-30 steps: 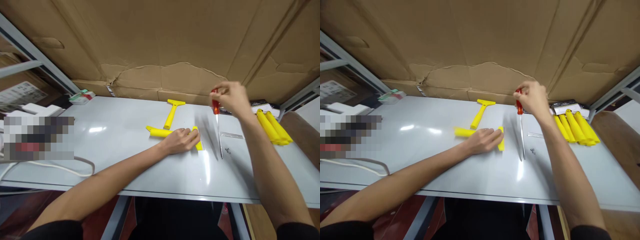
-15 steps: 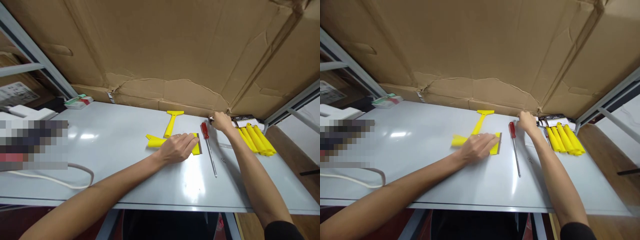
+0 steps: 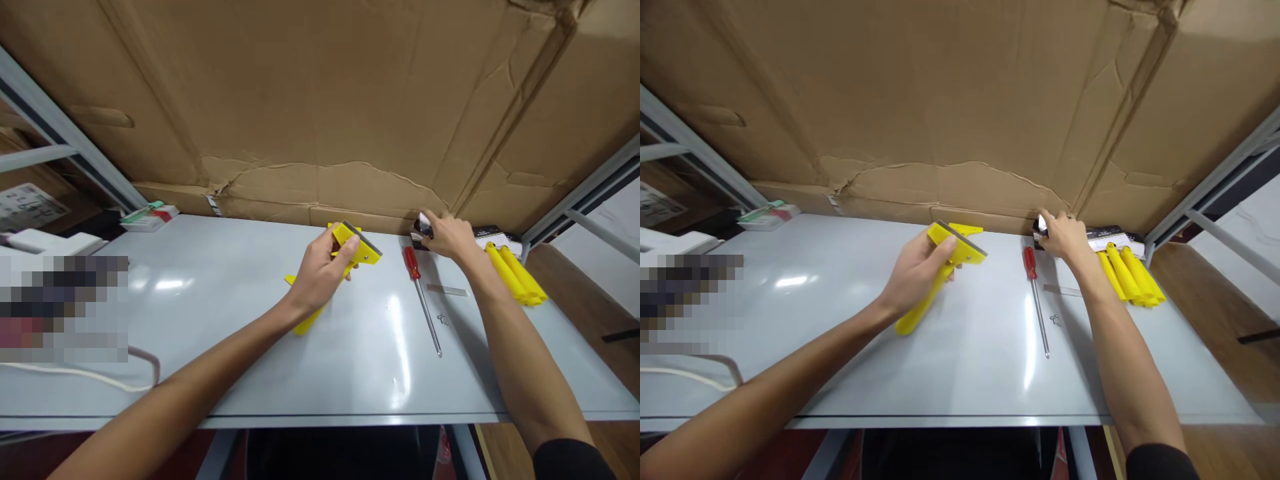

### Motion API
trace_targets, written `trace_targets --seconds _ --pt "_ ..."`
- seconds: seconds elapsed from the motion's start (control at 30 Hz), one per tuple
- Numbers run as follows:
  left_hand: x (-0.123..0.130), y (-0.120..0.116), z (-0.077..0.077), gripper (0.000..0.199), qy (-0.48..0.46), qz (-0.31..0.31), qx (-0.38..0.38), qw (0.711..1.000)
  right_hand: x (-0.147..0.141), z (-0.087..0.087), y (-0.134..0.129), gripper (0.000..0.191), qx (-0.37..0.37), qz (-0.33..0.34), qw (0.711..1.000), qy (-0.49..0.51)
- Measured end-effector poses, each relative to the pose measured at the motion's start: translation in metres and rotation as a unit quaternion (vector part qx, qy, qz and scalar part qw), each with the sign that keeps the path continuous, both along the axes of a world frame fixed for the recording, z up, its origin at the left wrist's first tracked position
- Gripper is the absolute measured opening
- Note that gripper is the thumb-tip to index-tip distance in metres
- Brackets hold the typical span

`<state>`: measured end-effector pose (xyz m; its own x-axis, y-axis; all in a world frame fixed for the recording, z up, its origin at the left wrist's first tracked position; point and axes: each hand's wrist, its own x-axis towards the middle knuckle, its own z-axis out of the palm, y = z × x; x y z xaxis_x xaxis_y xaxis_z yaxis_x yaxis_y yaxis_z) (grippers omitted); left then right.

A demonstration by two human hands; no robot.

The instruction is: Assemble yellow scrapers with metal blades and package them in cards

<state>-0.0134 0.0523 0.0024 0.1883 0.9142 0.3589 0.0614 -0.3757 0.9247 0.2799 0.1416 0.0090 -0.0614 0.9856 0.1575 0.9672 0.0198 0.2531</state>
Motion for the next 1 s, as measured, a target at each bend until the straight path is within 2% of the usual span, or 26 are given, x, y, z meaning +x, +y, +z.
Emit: trace_targets --seconds 0.07,0.13,0.2,0.3,0.4,0.5,0.6,0.73,0.8,0.9,1.0 --pt "-0.002 0.006 -0.001 0.037 -0.016 0.007 -0.007 1.000 0.002 0.016 -0.010 0.063 0.078 0.007 0.996 0.044" --pt "-0.005 0.012 -0.001 0.039 -0.028 0.004 0.003 1.000 0.001 0.027 -0.022 0.054 0.141 0.035 0.980 0.134" --pt "-0.008 0.015 0.002 0.039 -0.059 -0.010 0.001 0.998 -0.004 0.029 -0.038 0.047 0.137 0.093 0.951 0.261" --pt "-0.014 0.018 0.010 0.038 -0.151 -0.039 -0.032 0.987 -0.019 0.017 -0.064 0.043 0.011 0.171 0.882 0.439" --pt "-0.021 0.021 0.019 0.040 -0.244 -0.056 -0.068 0.966 -0.040 -0.005 -0.088 0.070 -0.114 0.178 0.835 0.508" --pt "-0.027 0.024 0.024 0.034 -0.302 -0.057 -0.093 0.947 -0.059 -0.022 -0.103 0.080 -0.160 0.160 0.839 0.495" --pt "-0.028 0.026 0.023 0.031 -0.332 -0.055 -0.095 0.937 -0.069 -0.029 -0.110 0.071 -0.195 0.155 0.846 0.471" --pt "-0.022 0.029 0.013 0.038 -0.310 -0.060 -0.073 0.946 -0.067 -0.023 -0.113 0.052 -0.230 0.174 0.814 0.504" --pt "-0.018 0.031 0.006 0.040 -0.295 -0.059 -0.064 0.951 -0.063 -0.019 -0.115 0.041 -0.265 0.167 0.776 0.547" --pt "-0.014 0.034 -0.004 0.040 -0.281 -0.058 -0.067 0.956 -0.056 -0.014 -0.114 0.029 -0.356 0.131 0.689 0.618" --pt "-0.010 0.033 -0.010 0.040 -0.271 -0.072 -0.076 0.957 -0.046 -0.015 -0.110 0.031 -0.377 0.091 0.635 0.668"
